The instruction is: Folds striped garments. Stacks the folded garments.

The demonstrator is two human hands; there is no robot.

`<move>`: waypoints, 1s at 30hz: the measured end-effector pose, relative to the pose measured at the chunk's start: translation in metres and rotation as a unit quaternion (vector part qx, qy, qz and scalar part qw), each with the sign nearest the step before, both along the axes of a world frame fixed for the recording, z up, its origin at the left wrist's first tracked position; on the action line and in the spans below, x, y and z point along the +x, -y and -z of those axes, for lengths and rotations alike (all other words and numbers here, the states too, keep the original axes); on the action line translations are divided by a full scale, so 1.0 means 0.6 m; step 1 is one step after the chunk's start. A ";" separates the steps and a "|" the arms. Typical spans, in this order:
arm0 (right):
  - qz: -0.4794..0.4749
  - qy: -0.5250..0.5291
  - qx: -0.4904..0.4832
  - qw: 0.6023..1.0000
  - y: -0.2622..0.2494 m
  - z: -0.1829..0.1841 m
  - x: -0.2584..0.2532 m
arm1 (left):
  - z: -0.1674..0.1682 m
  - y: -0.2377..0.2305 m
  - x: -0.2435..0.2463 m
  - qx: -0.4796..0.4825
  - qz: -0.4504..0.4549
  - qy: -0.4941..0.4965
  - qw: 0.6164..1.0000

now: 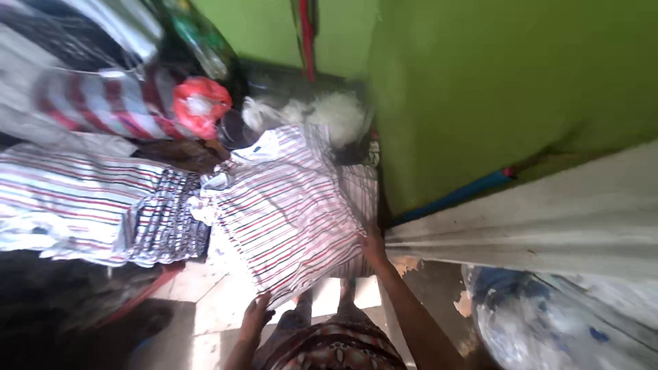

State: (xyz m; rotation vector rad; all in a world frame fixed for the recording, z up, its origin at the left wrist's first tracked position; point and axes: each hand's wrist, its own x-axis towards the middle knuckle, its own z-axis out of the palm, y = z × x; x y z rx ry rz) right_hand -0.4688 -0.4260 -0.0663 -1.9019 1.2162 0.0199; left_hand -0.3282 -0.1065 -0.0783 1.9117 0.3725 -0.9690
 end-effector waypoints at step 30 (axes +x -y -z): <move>-0.091 0.578 0.082 0.807 0.029 -0.729 0.153 | -0.673 -0.057 0.518 -0.354 0.196 0.610 0.681</move>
